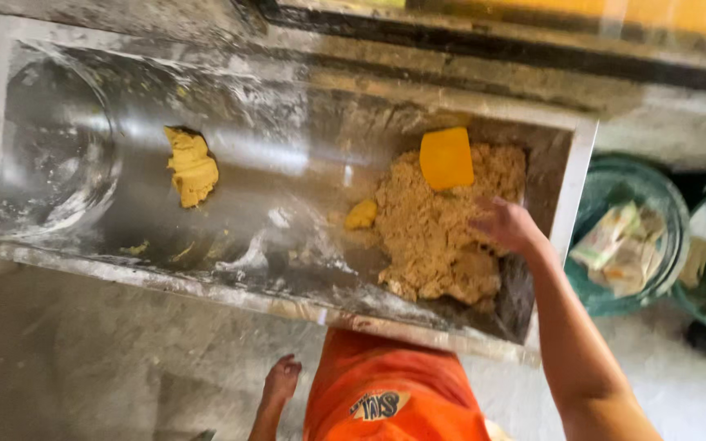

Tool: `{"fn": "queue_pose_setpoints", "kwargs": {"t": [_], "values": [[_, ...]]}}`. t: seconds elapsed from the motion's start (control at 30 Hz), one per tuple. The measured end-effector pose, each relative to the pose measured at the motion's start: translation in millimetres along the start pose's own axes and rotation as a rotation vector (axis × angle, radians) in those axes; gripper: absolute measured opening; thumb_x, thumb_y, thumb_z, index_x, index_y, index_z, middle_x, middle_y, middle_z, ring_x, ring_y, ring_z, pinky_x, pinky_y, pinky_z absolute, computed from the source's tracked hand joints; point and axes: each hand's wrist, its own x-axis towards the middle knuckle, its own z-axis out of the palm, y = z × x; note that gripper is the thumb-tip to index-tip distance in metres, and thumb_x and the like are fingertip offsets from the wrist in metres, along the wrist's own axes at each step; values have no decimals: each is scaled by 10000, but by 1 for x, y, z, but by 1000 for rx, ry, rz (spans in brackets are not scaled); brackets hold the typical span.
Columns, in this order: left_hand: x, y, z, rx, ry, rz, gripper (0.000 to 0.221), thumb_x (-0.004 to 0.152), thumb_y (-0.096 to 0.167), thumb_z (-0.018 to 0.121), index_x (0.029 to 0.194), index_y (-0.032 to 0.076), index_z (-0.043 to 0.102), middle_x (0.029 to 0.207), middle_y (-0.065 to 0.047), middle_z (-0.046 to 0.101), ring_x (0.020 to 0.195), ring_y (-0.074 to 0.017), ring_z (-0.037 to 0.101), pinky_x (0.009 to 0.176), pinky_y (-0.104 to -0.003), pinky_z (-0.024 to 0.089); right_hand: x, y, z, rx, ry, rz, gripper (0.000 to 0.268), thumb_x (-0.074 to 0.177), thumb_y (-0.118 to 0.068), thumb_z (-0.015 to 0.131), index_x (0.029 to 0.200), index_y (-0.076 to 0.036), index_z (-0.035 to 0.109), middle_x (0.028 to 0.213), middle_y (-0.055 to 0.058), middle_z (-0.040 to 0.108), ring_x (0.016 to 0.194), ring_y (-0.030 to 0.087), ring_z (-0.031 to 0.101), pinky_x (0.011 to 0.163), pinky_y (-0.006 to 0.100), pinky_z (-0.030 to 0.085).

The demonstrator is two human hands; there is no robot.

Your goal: The person rolls out pieces of yellow dough, folds them by hand, and places them onto a baking tray. The person then uses a scraper to clean the work surface.

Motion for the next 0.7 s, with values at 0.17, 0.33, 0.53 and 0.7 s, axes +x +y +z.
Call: {"fn": "queue_pose_setpoints", "kwargs": {"t": [0.17, 0.33, 0.53, 0.7], "values": [[21, 15, 7, 186, -148, 60, 587, 935, 409, 629, 1442, 129, 527, 1355, -129, 650, 1283, -324, 613, 1078, -405, 491, 102, -7, 8, 270, 312, 74, 580, 882, -439, 777, 1320, -99, 606, 1160, 162, 743, 1016, 325, 729, 859, 432, 567], [54, 65, -51, 448, -225, 266, 590, 970, 413, 635, 1458, 113, 492, 1436, -153, 572, 1345, -330, 549, 1127, -420, 434, 147, -68, 49, 302, 534, 460, 399, 849, -339, 810, 1139, -77, 729, 1066, 189, 743, 1036, 366, 698, 889, 464, 546], [23, 203, -158, 127, 27, 878, 595, 882, 231, 715, 1419, 57, 525, 1384, -213, 609, 1289, -382, 573, 1056, -426, 471, 64, -182, 55, 575, 390, 313, 391, 865, -209, 747, 1236, -107, 679, 965, 157, 744, 844, 330, 743, 745, 458, 596], [14, 290, -175, 215, 114, 1270, 604, 828, 144, 736, 1390, 37, 541, 1388, -227, 611, 1259, -419, 579, 1052, -445, 456, -43, -279, 67, 524, 348, -104, 280, 806, -194, 834, 1048, -91, 739, 876, 118, 741, 785, 214, 699, 718, 385, 564]]}}
